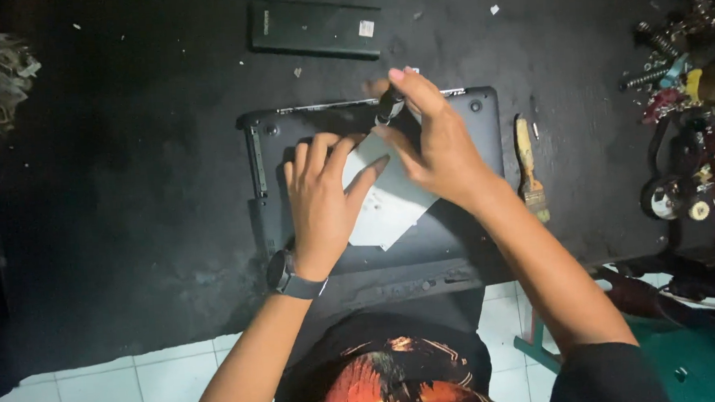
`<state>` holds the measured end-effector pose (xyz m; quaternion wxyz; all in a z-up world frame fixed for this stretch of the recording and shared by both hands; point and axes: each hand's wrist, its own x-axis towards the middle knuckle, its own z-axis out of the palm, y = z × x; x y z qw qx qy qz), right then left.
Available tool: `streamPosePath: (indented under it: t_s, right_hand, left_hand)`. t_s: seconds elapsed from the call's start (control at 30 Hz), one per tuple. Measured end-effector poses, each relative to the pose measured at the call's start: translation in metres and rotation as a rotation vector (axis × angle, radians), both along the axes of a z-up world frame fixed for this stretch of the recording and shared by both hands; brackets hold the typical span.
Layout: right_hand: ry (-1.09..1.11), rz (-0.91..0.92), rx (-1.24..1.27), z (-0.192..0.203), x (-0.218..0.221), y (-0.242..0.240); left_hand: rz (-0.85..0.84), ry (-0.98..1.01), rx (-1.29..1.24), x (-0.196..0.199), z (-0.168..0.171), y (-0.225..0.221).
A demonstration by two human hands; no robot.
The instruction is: Installing a CD drive into a laptop chassis using a screwdriver
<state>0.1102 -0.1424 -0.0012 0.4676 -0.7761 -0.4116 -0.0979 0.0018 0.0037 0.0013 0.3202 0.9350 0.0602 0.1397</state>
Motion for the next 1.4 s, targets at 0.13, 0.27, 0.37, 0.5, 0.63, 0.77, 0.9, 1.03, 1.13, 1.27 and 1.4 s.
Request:
streamPosePath:
  t_s: [0.13, 0.27, 0.37, 0.5, 0.63, 0.77, 0.9, 1.03, 1.13, 1.27, 1.4]
  right_hand:
    - [0.016, -0.087, -0.083, -0.013, 0.006, -0.013]
    - [-0.031, 0.001, -0.056, -0.007, 0.013, -0.013]
    - [-0.017, -0.016, -0.035, -0.015, 0.011, -0.016]
    - [0.034, 0.066, 0.046, 0.01, -0.002, -0.003]
    - [-0.049, -0.021, -0.09, -0.009, 0.011, -0.019]
    - [-0.037, 0.101, -0.143, 0.003, 0.009, -0.025]
    - [-0.159, -0.043, -0.122, -0.027, 0.012, -0.025]
    - [-0.116, 0.177, -0.103, 0.007, 0.011, -0.023]
    - [-0.129, 0.039, -0.151, -0.008, 0.013, -0.025]
    - [-0.156, 0.09, -0.16, 0.002, 0.013, -0.024]
    - [-0.163, 0.051, -0.157, -0.006, 0.012, -0.021]
  left_hand:
    - [0.016, 0.025, -0.016, -0.002, 0.005, -0.002]
    - [-0.002, 0.034, -0.005, 0.001, 0.002, 0.0]
    - [-0.003, 0.051, -0.015, 0.0, 0.001, 0.001]
    - [-0.003, 0.054, -0.011, 0.0, 0.002, 0.0]
    - [0.001, 0.061, -0.029, 0.001, 0.002, -0.001]
    - [0.067, -0.032, 0.084, -0.001, -0.003, -0.004]
    - [0.065, -0.038, 0.09, 0.002, -0.004, -0.003]
    - [0.073, -0.04, 0.085, 0.0, -0.002, -0.004]
    - [0.063, -0.025, 0.074, 0.002, -0.003, -0.004]
    - [0.067, -0.04, 0.076, 0.0, -0.003, -0.004]
    - [0.08, -0.024, 0.075, 0.001, -0.003, -0.005]
